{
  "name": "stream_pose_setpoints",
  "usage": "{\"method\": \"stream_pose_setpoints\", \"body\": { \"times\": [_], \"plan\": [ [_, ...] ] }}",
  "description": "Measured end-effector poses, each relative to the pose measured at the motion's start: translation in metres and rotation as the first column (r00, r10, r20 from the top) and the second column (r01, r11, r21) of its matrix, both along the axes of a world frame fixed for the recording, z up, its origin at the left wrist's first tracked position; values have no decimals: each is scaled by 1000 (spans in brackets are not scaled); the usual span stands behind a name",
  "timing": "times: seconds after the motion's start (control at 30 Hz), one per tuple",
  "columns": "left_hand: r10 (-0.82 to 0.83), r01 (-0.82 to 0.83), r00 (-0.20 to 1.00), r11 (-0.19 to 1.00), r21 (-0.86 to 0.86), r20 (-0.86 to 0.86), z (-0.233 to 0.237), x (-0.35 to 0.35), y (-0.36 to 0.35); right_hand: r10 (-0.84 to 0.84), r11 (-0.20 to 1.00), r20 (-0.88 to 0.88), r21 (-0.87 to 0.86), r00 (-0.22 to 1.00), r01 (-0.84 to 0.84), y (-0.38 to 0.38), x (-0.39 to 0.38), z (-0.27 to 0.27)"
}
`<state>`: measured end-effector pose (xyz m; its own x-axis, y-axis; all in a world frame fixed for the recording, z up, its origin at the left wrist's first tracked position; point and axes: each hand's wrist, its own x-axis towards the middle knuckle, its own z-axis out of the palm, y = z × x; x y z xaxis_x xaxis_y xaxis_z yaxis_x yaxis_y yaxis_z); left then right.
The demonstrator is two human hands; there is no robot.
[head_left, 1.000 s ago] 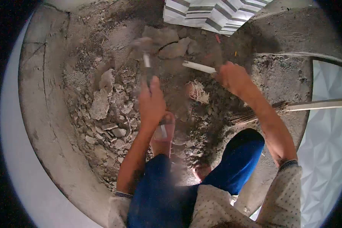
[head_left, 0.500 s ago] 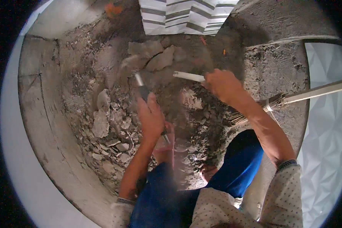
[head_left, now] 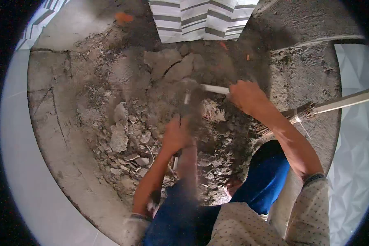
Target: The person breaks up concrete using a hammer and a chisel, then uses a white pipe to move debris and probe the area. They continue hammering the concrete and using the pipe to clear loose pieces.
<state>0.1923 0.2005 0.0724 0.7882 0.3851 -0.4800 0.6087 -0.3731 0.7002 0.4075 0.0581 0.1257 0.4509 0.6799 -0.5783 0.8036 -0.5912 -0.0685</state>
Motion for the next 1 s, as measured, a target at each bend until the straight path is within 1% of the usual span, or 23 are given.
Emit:
{"method": "stream_pose_setpoints", "body": {
  "times": [0.03,0.07,0.1,0.13,0.17,0.23,0.27,0.33,0.4,0.47,0.5,0.57,0.6,0.63,0.67,0.73,0.77,0.83,0.87,0.9,0.93,0.97,1.0],
  "plan": [
    [-47,30,996,979,200,81,-5,-5,2,48,999,21,-15,999,-48,-1,-1,-1],
    [-111,45,982,921,388,151,-14,-10,3,48,999,21,16,999,-48,-3,-1,-3],
    [-192,50,961,828,558,200,-20,-16,0,41,998,14,42,999,-42,-8,-3,-3],
    [164,-215,965,941,261,206,-7,-4,1,30,996,18,78,999,-32,-9,-2,-1],
    [490,-489,866,872,-38,99,21,15,7,20,998,21,58,1000,-21,-8,-1,0],
    [640,-639,768,769,-38,35,28,17,7,3,1000,15,21,1000,-4,-5,-4,3],
    [507,-528,849,819,224,147,11,9,5,8,999,12,34,1000,-9,-5,-4,2],
    [296,-323,946,861,392,129,-17,-5,2,17,998,12,63,1000,-18,-7,-2,-2],
    [181,-172,983,970,169,-40,-30,-17,-3,13,997,-2,74,1000,-12,-9,-1,-2],
    [-3,-1,980,1000,-19,-199,4,-4,-2,19,997,6,72,1000,-19,-8,-2,-2],
    [-109,77,959,989,-126,-263,16,1,-3,20,997,19,70,1000,-21,-8,-3,-2],
    [22,-18,998,996,83,-57,15,-6,-11,17,997,36,77,999,-20,-9,-4,1],
    [72,-82,995,981,176,64,14,-6,-16,23,996,43,85,999,-26,-10,-4,4],
    [210,-213,977,974,78,39,12,-2,-10,31,995,44,90,999,-35,-11,-6,5],
    [345,-345,939,939,-11,-2,14,4,5,25,997,26,73,999,-27,-11,-7,4],
    [544,-542,839,832,-116,-23,27,16,16,7,998,4,57,1000,-7,-7,-6,3],
    [615,-609,788,779,-151,-3,40,25,13,5,998,14,69,1000,-6,-6,-8,4],
    [532,-531,840,846,-37,104,27,24,8,7,996,43,86,999,-11,-2,-8,7],
    [352,-373,922,918,135,159,-9,6,6,10,995,44,100,999,-14,-2,-8,7],
    [157,-205,972,928,309,175,-28,-5,6,15,993,42,112,999,-20,-3,-8,4],
    [37,-54,997,961,273,67,-27,-6,10,20,992,41,125,999,-25,-3,-8,3],
    [-89,95,995,971,219,-37,-25,-6,13,27,990,49,134,998,-33,-2,-8,2],
    [-219,237,967,960,148,-132,-24,-6,16,34,989,57,142,998,-42,-3,-7,2]
  ]
}}
